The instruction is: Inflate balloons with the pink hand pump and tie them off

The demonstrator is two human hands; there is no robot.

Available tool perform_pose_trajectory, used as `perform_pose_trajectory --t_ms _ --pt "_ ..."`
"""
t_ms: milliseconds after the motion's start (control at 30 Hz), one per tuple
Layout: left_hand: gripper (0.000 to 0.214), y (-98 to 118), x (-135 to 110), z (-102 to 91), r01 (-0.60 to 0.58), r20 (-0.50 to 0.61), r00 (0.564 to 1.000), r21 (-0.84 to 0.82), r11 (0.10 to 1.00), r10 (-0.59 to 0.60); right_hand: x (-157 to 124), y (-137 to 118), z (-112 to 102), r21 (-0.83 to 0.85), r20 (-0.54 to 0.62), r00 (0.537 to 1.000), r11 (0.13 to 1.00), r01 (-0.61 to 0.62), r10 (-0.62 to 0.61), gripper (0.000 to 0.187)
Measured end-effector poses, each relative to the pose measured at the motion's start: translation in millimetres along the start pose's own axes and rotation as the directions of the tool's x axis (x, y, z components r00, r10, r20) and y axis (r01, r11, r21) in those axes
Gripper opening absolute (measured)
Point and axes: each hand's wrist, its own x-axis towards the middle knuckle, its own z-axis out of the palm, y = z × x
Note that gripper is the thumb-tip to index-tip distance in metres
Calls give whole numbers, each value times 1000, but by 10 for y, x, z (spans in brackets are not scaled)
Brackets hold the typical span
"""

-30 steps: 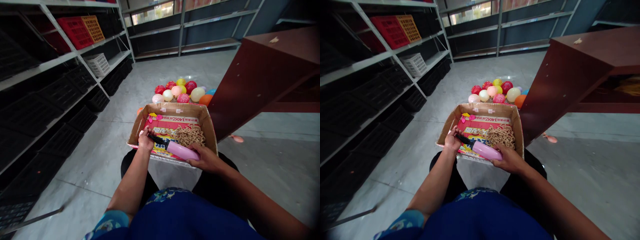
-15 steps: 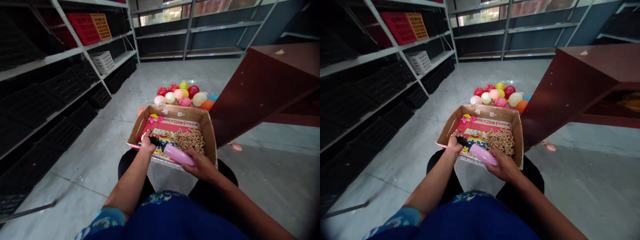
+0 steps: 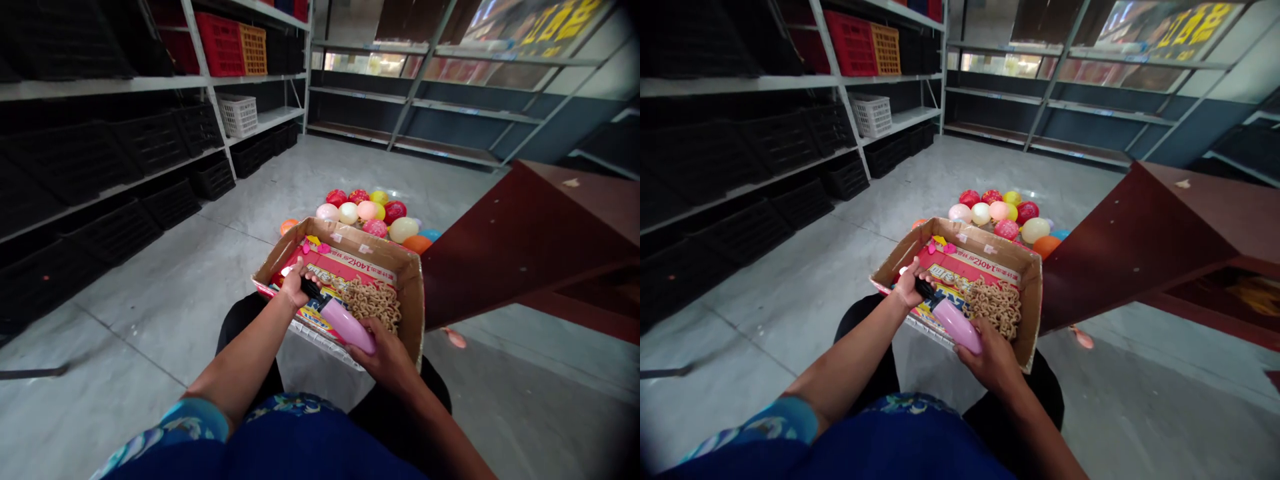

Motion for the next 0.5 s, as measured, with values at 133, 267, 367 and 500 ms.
perform_pose_trajectory --t_ms 133,267,367,500 --pt "49 -14 -1 105 -57 -51 997 47 997 59 51 -116 15 15 3 998 998 -68 68 50" --pt "46 37 -31 265 -106 -67 992 66 992 111 99 -206 -21 -35 63 995 996 -81 83 55" --pt "42 132 -31 360 -143 -75 986 99 985 150 104 -197 -79 -108 101 990 990 -91 102 49" --pt "39 321 0 422 -230 -53 970 88 969 236 53 -65 -147 -189 91 988 977 -103 122 49"
